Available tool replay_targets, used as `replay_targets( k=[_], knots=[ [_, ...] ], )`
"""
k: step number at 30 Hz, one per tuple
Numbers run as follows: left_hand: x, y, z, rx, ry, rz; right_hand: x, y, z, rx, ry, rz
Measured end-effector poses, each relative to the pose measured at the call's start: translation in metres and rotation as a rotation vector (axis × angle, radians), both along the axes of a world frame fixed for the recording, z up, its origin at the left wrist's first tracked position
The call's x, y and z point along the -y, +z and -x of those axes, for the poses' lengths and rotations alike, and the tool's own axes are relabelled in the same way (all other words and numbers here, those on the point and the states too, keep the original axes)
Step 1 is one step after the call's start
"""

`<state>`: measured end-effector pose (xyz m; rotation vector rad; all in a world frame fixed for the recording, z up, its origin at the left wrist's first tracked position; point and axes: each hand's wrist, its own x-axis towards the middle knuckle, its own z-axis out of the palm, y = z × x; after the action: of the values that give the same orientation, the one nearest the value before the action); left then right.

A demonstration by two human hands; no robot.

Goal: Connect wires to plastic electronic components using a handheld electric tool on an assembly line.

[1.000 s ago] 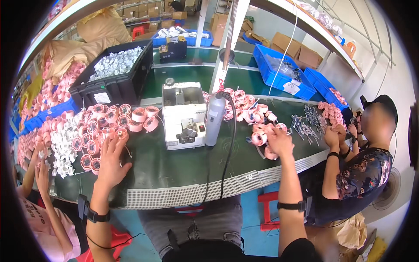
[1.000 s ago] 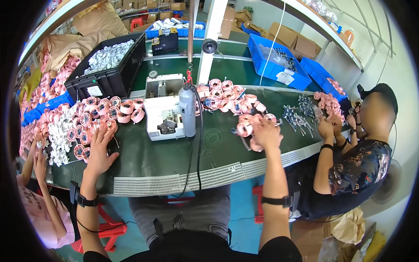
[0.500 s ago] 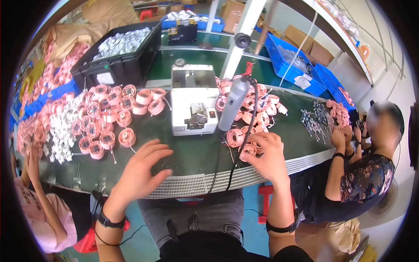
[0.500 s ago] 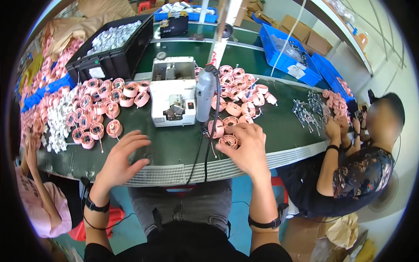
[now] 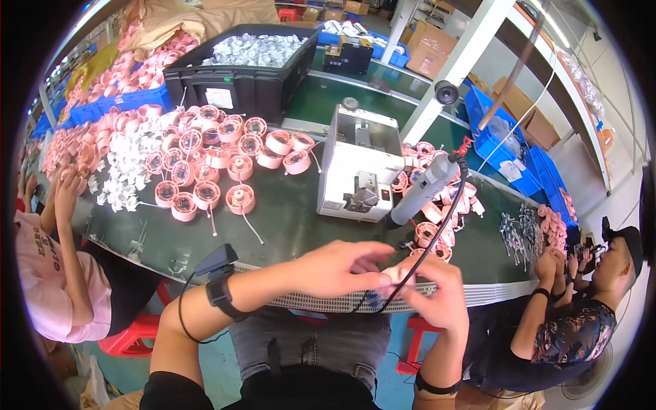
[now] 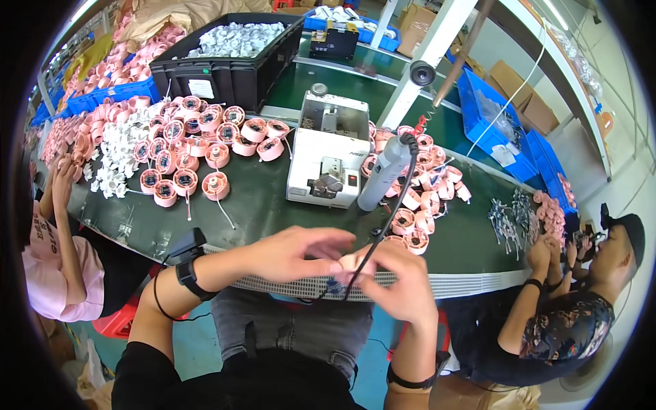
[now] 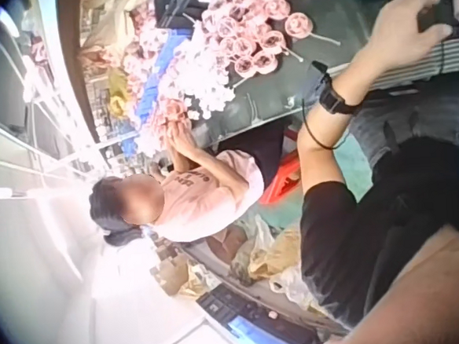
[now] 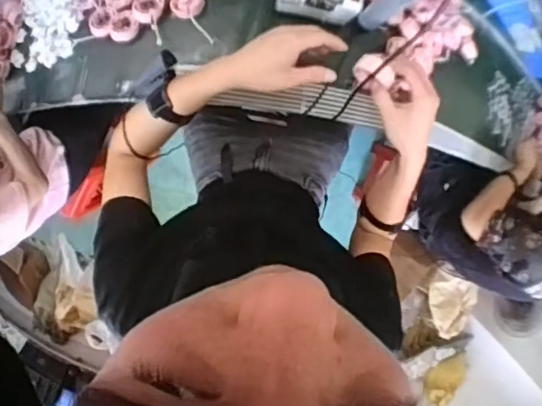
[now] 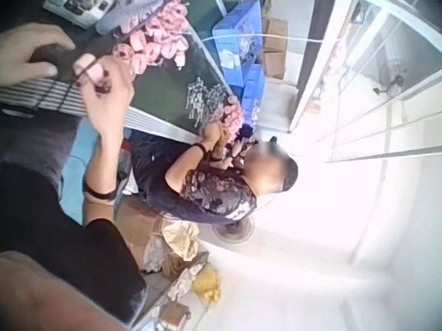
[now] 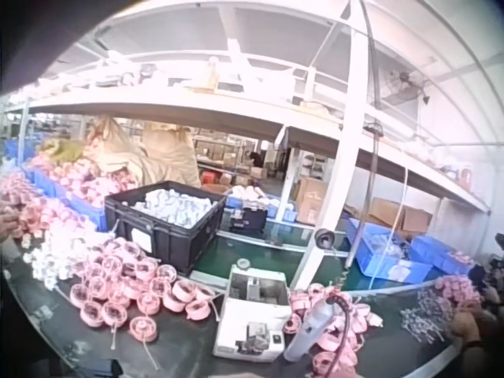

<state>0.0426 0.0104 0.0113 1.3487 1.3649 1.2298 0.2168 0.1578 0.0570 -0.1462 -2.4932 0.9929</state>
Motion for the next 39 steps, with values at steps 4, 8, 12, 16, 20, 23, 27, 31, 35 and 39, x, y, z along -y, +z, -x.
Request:
replay_targets(
  k=[4, 8, 12, 16, 20, 23, 27, 31, 35, 39],
  knots=[
    [-0.004, -0.012, 0.011, 0.401, -0.193, 0.129, 0.006, -0.022, 0.025, 0.017, 0.134, 0.077],
    [0.011, -0.007, 0.031, 0.577, 0.042, 0.077, 0.029, -0.064, 0.043, -0.345, -0.159, 0.756],
    [0.021, -0.016, 0.045, 0.584, 0.09, -0.092, 0.044, -0.083, 0.057, -0.09, -0.1, 1.015],
    [0.023, -0.022, 0.046, 0.431, 0.148, -0.28, 0.041, -0.083, 0.075, -0.074, -0.02, 1.056],
    [0.022, -0.029, 0.049, 0.231, 0.231, -0.46, 0.04, -0.086, 0.083, -0.122, 0.02, 1.068],
    [0.024, -0.032, 0.05, 0.189, 0.352, -0.429, 0.037, -0.092, 0.083, -0.152, 0.054, 1.056],
    [0.027, -0.022, 0.051, -0.112, 0.375, -0.489, 0.036, -0.084, 0.085, -0.184, 0.209, 1.433],
    [0.028, -0.02, 0.053, -0.437, 0.385, -0.584, 0.024, -0.079, 0.083, -0.002, 0.192, 1.391],
    [0.03, -0.017, 0.054, -0.569, 0.377, -0.62, 0.015, -0.078, 0.083, 0.021, 0.305, 1.519],
    [0.031, -0.016, 0.056, -0.456, 0.351, -0.582, 0.012, -0.076, 0.081, 0.029, 0.365, 1.517]
  ],
)
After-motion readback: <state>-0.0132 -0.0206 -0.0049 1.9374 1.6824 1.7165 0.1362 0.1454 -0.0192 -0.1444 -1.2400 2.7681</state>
